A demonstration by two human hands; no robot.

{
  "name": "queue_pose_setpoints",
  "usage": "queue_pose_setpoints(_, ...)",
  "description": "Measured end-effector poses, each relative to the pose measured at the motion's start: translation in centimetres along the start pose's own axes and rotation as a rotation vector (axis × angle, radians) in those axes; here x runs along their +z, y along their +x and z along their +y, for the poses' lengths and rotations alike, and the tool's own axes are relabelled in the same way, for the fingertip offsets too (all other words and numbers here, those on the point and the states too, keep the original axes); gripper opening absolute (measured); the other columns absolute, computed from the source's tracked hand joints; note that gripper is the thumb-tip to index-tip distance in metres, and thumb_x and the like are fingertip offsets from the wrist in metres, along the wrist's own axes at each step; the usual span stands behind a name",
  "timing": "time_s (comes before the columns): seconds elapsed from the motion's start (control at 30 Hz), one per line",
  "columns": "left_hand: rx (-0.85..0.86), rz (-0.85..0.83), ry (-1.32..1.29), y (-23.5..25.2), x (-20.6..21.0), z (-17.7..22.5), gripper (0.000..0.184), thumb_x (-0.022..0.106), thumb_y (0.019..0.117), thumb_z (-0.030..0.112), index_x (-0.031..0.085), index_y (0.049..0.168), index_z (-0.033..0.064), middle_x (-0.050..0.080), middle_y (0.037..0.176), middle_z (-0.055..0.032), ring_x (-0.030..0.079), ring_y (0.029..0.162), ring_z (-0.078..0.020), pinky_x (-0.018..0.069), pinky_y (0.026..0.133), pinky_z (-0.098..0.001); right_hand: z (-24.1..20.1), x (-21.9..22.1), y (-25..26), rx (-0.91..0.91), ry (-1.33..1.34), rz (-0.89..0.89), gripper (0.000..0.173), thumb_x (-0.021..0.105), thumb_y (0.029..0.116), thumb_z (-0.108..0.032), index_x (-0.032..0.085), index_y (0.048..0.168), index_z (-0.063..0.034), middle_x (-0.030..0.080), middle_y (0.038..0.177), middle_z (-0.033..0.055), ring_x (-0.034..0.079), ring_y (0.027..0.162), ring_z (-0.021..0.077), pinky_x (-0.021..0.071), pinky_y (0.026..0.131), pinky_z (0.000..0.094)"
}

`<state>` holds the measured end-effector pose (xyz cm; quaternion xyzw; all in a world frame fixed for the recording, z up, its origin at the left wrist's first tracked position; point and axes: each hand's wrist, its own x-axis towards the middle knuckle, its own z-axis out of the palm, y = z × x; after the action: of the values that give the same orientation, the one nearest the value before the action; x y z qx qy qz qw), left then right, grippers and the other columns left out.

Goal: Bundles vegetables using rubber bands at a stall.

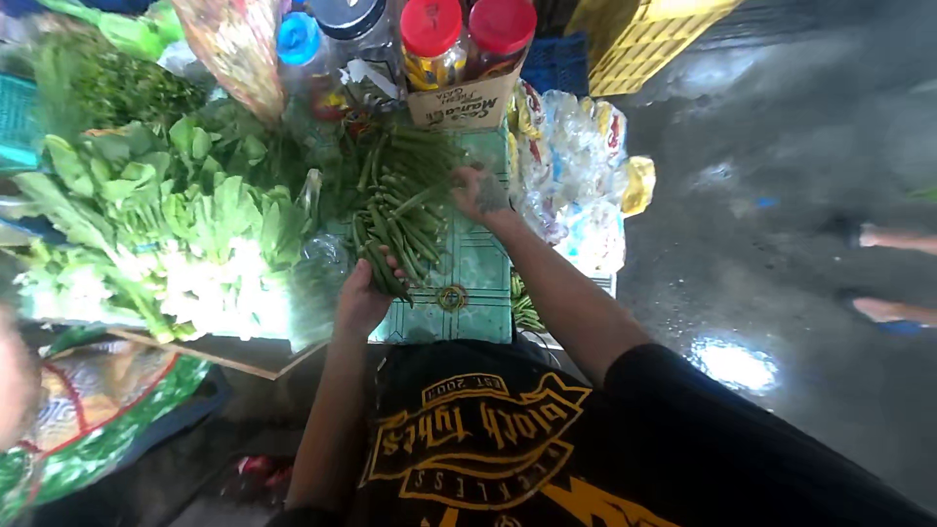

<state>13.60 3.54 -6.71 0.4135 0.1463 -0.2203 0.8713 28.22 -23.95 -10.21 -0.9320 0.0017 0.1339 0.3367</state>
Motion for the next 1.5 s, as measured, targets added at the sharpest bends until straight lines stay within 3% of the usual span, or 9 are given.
queue_pose_setpoints(0.13, 0.043, 0.010, -0.023, -0.7, -0.4, 0.5, 0.043, 0.035, 0.1093, 0.045, 0.056, 0.134, 0.0176, 0.066, 0.111, -0.0063, 0.066, 0.100, -0.0234, 0.0571, 0.090, -0.0488, -1.0, 1.4, -0.6, 0.043, -0.028, 0.098, 0.029, 0.066, 0.0966, -0.028, 0.070, 0.121, -0.0120, 0.069, 0.121, 0.0161, 0.066, 0.113, 0.0358, 0.0555, 0.091, 0.0578)
queue_pose_setpoints(0.4, 0.193, 0.118, 0.036, -1.8, -0.4, 1.8, 0.036, 0.030, 0.1118, 0.036, 0.057, 0.128, 0.0189, 0.066, 0.111, -0.0032, 0.067, 0.101, -0.0198, 0.0571, 0.090, -0.0444, -2.7, -1.9, -1.9, 0.115, -0.301, -0.182, 0.030, 0.056, 0.1007, -0.026, 0.070, 0.119, -0.0073, 0.068, 0.122, 0.0215, 0.065, 0.116, 0.0417, 0.0518, 0.091, 0.0659)
queue_pose_setpoints(0.53, 0.200, 0.125, 0.051, -3.2, -1.0, 1.6, 0.034, 0.034, 0.1113, 0.037, 0.057, 0.129, 0.0186, 0.066, 0.111, -0.0030, 0.067, 0.101, -0.0191, 0.0575, 0.090, -0.0432, -0.6, 0.8, -5.1, -0.072, -0.145, -0.225, 0.025, 0.066, 0.0967, -0.027, 0.075, 0.104, -0.0043, 0.073, 0.101, 0.0190, 0.070, 0.099, 0.0376, 0.0536, 0.088, 0.0643)
queue_pose_setpoints(0.63, 0.190, 0.137, 0.004, -3.0, -1.3, 1.0, 0.038, 0.028, 0.1118, 0.036, 0.056, 0.129, 0.0175, 0.064, 0.111, -0.0033, 0.065, 0.101, -0.0193, 0.0566, 0.090, -0.0444, -2.3, 4.1, -7.8, -0.175, -0.256, -0.327, 0.033, 0.067, 0.0967, -0.033, 0.072, 0.119, -0.0089, 0.070, 0.120, 0.0167, 0.067, 0.111, 0.0361, 0.0544, 0.092, 0.0610)
queue_pose_setpoints(0.83, 0.202, 0.131, -0.021, -2.3, -0.1, 1.2, 0.038, 0.029, 0.1118, 0.037, 0.057, 0.127, 0.0167, 0.065, 0.107, -0.0034, 0.066, 0.097, -0.0194, 0.0572, 0.088, -0.0438, -3.4, 8.2, -8.4, -0.118, -0.343, -0.198, 0.041, 0.068, 0.0926, -0.028, 0.062, 0.129, -0.0091, 0.065, 0.126, 0.0195, 0.069, 0.105, 0.0393, 0.0578, 0.080, 0.0589)
queue_pose_setpoints(1.03, 0.188, 0.087, 0.020, -3.2, -0.5, 0.9, 0.037, 0.034, 0.1108, 0.041, 0.058, 0.129, 0.0195, 0.065, 0.111, -0.0029, 0.066, 0.098, -0.0175, 0.0575, 0.087, -0.0401, -2.5, 8.3, -10.0, -0.246, -0.309, 0.028, 0.035, 0.070, 0.0856, -0.031, 0.070, 0.113, -0.0088, 0.066, 0.114, 0.0179, 0.070, 0.096, 0.0363, 0.0591, 0.071, 0.0542)
queue_pose_setpoints(1.23, 0.183, 0.047, -0.045, -3.1, -0.5, -0.3, 0.043, 0.027, 0.1116, 0.040, 0.056, 0.134, 0.0172, 0.065, 0.123, -0.0089, 0.066, 0.109, -0.0274, 0.0560, 0.094, -0.0506, -2.0, 10.6, -11.0, -0.355, -0.394, -0.116, 0.029, 0.070, 0.0893, -0.033, 0.075, 0.101, -0.0073, 0.071, 0.113, 0.0140, 0.069, 0.105, 0.0345, 0.0573, 0.080, 0.0567)
queue_pose_setpoints(1.4, 0.208, 0.036, 0.215, -3.1, -0.2, 0.8, 0.034, 0.041, 0.1100, 0.029, 0.050, 0.139, 0.0136, 0.066, 0.129, -0.0133, 0.066, 0.116, -0.0311, 0.0548, 0.098, -0.0510, -3.7, 6.0, -12.6, -0.225, -0.069, 0.106, 0.026, 0.063, 0.0949, -0.024, 0.072, 0.110, -0.0055, 0.069, 0.110, 0.0175, 0.069, 0.098, 0.0363, 0.0582, 0.078, 0.0573)
queue_pose_setpoints(1.5, 0.166, 0.052, 0.439, -3.0, 0.4, 1.4, 0.035, 0.043, 0.1093, 0.024, 0.048, 0.142, 0.0117, 0.065, 0.132, -0.0125, 0.065, 0.117, -0.0291, 0.0557, 0.097, -0.0481, -4.1, 1.8, -13.0, -0.381, 0.177, 0.182, 0.026, 0.059, 0.0969, -0.020, 0.073, 0.113, -0.0044, 0.072, 0.103, 0.0138, 0.071, 0.087, 0.0252, 0.0608, 0.077, 0.0445)
